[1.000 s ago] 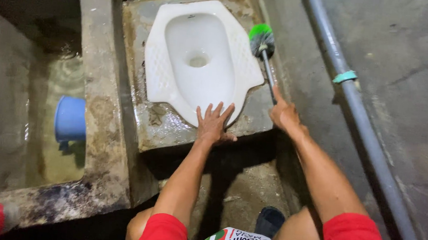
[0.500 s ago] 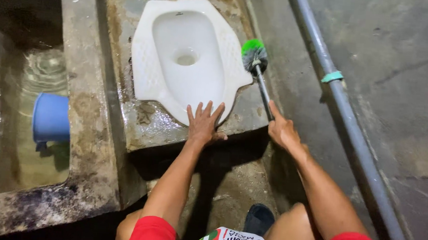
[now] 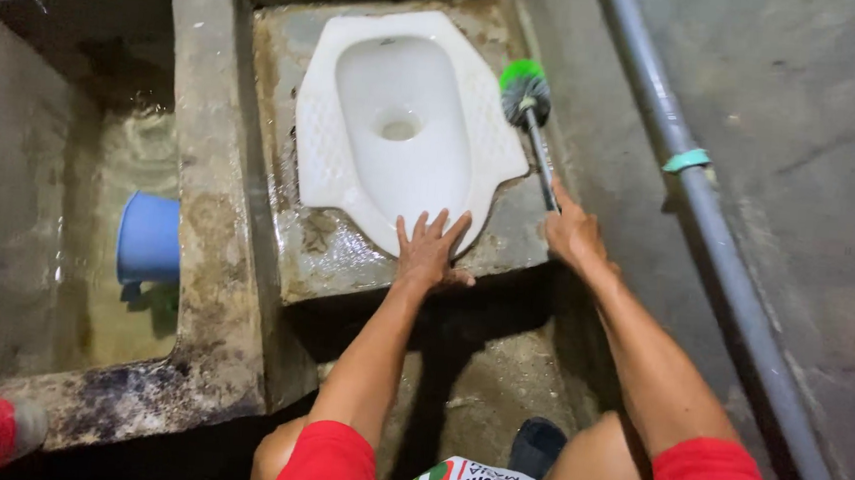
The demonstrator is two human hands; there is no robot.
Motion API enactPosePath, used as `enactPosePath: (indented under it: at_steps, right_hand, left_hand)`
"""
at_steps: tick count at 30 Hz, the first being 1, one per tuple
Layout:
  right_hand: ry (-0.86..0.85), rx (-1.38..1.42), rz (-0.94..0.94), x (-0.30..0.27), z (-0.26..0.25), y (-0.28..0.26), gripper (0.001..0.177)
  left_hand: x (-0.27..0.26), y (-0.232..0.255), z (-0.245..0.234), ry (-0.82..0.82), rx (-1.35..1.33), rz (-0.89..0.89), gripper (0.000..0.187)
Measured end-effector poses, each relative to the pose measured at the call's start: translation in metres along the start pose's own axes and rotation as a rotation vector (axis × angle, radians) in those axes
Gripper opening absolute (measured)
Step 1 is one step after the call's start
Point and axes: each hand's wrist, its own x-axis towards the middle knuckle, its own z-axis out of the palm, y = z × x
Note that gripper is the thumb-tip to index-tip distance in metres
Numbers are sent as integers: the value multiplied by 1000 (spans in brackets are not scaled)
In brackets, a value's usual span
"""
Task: Cleaning a squat toilet with a brush.
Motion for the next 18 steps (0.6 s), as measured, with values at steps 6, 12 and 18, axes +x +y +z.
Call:
enactPosePath:
  at_steps: [6, 12, 18]
  right_hand:
    - [112, -9, -155, -87, -25, 22, 55]
    - [37, -69, -17, -125, -37, 4, 55]
    - [28, -68, -70, -89, -15, -18, 57]
  left_hand:
    - [10, -8, 9, 26, 74, 11, 115]
    - [1, -37, 2, 205, 117, -162, 81]
    - [-16, -26, -26, 179, -7, -222, 81]
